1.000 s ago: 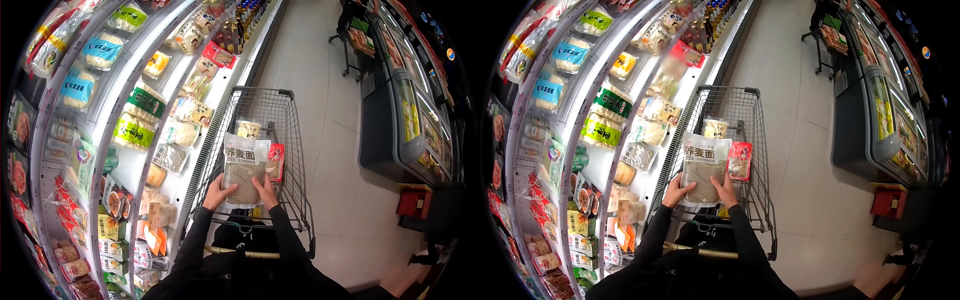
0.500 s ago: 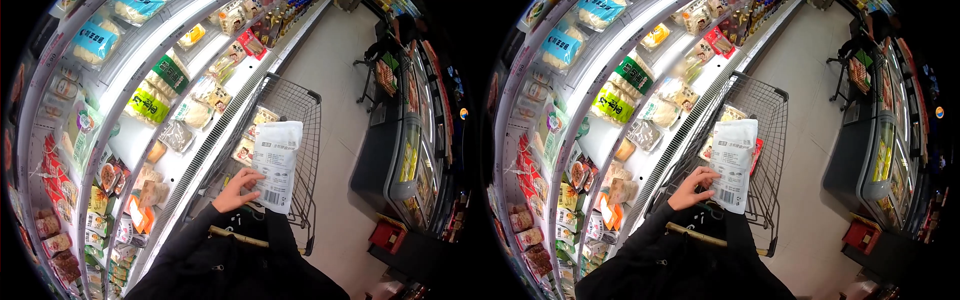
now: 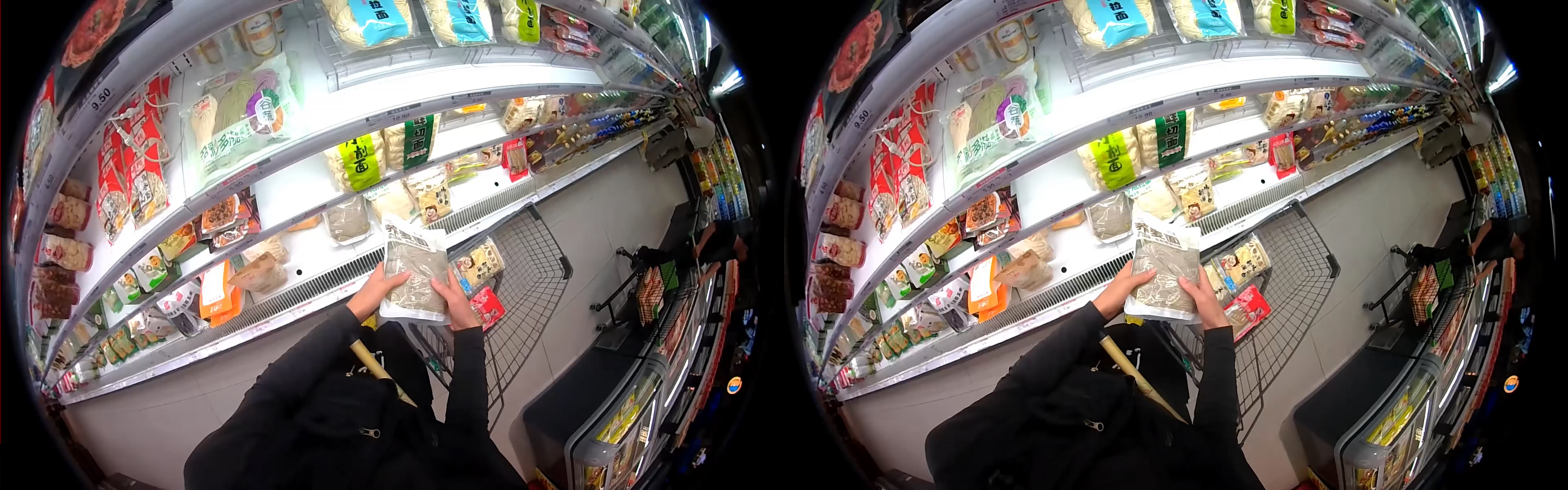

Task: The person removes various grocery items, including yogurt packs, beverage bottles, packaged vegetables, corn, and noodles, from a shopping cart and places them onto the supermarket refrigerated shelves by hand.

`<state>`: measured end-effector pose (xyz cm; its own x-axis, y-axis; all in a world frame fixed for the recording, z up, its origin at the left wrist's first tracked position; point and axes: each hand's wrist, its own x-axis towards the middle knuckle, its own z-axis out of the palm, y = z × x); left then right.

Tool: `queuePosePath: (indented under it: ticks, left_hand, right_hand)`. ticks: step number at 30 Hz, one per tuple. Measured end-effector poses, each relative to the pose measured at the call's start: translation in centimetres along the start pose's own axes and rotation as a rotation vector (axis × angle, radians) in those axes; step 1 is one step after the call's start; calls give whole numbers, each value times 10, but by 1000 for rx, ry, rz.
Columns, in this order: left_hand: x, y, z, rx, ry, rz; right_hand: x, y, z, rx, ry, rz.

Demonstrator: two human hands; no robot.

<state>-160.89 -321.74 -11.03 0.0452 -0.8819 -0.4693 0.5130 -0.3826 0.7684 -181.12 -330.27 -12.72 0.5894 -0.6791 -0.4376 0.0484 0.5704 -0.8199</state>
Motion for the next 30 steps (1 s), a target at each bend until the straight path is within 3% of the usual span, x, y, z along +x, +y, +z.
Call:
queuePosePath:
  ticks: [7,11,17,21,23,24,26,28,30]
  left_hand:
    - [8,12,-48,-86,111,-50]
    - [23,-3,-83,-39,244,-105]
    - [67,-55,-153,127,427,-169]
    - [88,-74,-181,132,435,-194]
    - [98,-88,-185,265,502,-177]
    - [120,-133,-208,429,605,-88]
    - [143,-176,-226,440,662,-49]
    - [161,-171,-225,495,772,21]
    - [179,-191,-248,457,743,72]
  right_hand:
    - [77,-14,24,-271,-129,144]
    - [116,-12,51,-451,-174,108]
    - [212,40,50,-566,-330,181]
    - [259,76,42,-670,-377,310]
    - [272,96,41,-905,-309,324]
    - [280,104,40,-851,-291,303]
    - [292,133,33,-813,-256,252]
    - [314,148,31,-720,-229,109]
    - [327,158,31,-686,-227,42]
